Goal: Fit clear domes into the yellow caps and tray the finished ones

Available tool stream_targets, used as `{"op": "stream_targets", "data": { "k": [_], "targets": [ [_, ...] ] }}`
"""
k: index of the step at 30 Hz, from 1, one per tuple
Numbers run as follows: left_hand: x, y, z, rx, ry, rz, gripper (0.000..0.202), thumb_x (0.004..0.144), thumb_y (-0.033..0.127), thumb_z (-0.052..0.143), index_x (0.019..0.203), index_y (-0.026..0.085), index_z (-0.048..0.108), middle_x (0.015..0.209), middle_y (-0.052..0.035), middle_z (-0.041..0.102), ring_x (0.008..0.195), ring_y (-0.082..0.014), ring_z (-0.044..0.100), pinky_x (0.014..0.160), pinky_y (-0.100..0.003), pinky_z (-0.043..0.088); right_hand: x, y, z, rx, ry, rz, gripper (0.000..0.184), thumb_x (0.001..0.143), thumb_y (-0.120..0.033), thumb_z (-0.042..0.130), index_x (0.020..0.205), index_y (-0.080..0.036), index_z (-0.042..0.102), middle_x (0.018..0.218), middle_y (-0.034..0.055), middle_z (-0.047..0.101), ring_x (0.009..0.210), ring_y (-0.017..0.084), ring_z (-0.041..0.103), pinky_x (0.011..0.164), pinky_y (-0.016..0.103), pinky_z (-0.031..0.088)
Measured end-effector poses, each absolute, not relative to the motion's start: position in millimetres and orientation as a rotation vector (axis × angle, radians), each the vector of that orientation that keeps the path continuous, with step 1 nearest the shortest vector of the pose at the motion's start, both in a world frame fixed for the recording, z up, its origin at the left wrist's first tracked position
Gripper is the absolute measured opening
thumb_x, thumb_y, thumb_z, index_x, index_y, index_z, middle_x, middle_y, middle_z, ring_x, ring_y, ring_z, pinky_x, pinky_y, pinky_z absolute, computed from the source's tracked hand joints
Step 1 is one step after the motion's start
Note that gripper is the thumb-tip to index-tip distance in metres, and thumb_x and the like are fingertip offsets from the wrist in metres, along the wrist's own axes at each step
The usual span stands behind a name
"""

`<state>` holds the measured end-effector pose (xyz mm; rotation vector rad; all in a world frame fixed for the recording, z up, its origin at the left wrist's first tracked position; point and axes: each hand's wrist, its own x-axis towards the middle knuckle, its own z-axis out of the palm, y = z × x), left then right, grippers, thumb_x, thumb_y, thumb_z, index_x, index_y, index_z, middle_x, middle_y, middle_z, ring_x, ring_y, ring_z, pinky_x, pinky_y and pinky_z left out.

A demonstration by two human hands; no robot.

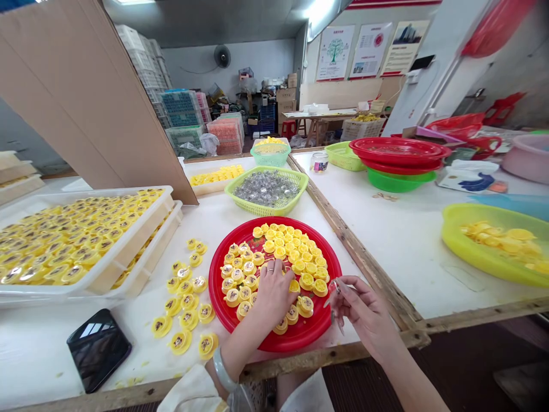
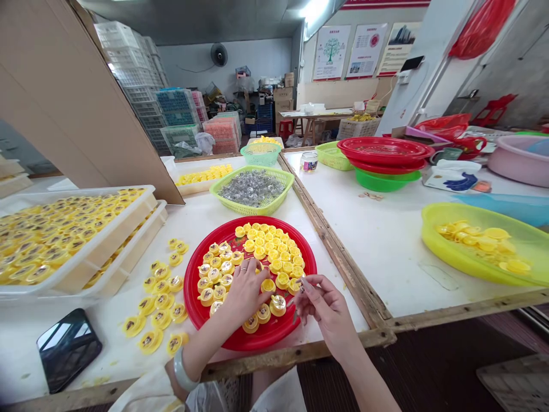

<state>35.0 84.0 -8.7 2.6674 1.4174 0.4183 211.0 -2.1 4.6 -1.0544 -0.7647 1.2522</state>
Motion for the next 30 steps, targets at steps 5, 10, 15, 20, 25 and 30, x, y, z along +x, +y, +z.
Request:
{"op": "stream_targets", "data": {
  "k": [5, 10, 15, 20, 25, 30],
  "targets": [
    [27, 73, 7, 2.55, 1.335, 0.599, 0.023, 0.085, 0.03, 0.066, 0.104, 0.019, 0.059, 0.123, -0.0113, 0.058, 0.116, -0.029, 0.051, 0.098, -0.044, 0.041, 204, -6, 7, -1.076, -0.736, 1.265, 0.03, 0.079, -0.046, 0.075, 0.09, -0.021, 0.06, 0.056, -0.0026, 0.062, 0.046, 0.009, 0.052, 0.042, 0.018, 0.042],
    [16, 43, 34, 2.023, 1.087, 0.754, 0.024, 0.083, 0.029, 0.068, 0.104, 0.021, 0.061, 0.098, -0.0026, 0.07, 0.087, -0.0201, 0.063, 0.079, -0.031, 0.048, 184, -16, 14, -1.107, -0.757, 1.253, 0.034, 0.078, -0.05, 0.074, 0.09, -0.022, 0.06, 0.051, -0.0058, 0.054, 0.043, 0.005, 0.041, 0.042, 0.013, 0.036],
    [11, 24, 41, 1.813, 1.009, 0.805, 0.028, 0.072, 0.037, 0.08, 0.091, 0.019, 0.072, 0.081, -0.0019, 0.071, 0.074, -0.0183, 0.061, 0.068, -0.026, 0.045, 168, -28, 20, -1.129, -0.721, 1.336, 0.036, 0.076, -0.053, 0.074, 0.092, -0.024, 0.06, 0.055, -0.0077, 0.047, 0.046, 0.005, 0.039, 0.044, 0.014, 0.037],
    [10, 14, 34, 1.657, 0.998, 0.888, 0.029, 0.071, 0.041, 0.08, 0.086, 0.017, 0.075, 0.074, -0.0022, 0.071, 0.067, -0.0165, 0.057, 0.063, -0.024, 0.042, 166, -38, 21, -1.133, -0.753, 1.421, 0.039, 0.076, -0.054, 0.073, 0.1, -0.026, 0.059, 0.056, -0.0077, 0.048, 0.046, 0.006, 0.041, 0.044, 0.014, 0.038],
    [9, 4, 39, 1.531, 0.93, 0.814, 0.03, 0.071, 0.045, 0.079, 0.08, 0.017, 0.075, 0.072, -0.0011, 0.068, 0.067, -0.0156, 0.055, 0.062, -0.024, 0.041, 156, -44, 30, -1.186, -0.891, 1.339, 0.035, 0.087, -0.05, 0.064, 0.111, -0.027, 0.052, 0.069, -0.0034, 0.064, 0.059, 0.01, 0.059, 0.057, 0.018, 0.048],
    [5, -1, 42, 1.653, 0.843, 0.864, 0.036, 0.074, 0.051, 0.076, 0.085, 0.017, 0.074, 0.078, -0.0032, 0.069, 0.072, -0.0167, 0.057, 0.067, -0.025, 0.042, 157, -49, 29, -1.196, -1.076, 1.221, 0.037, 0.089, -0.047, 0.062, 0.118, -0.026, 0.053, 0.093, 0.0047, 0.072, 0.076, 0.018, 0.069, 0.07, 0.025, 0.055]
  ]
}}
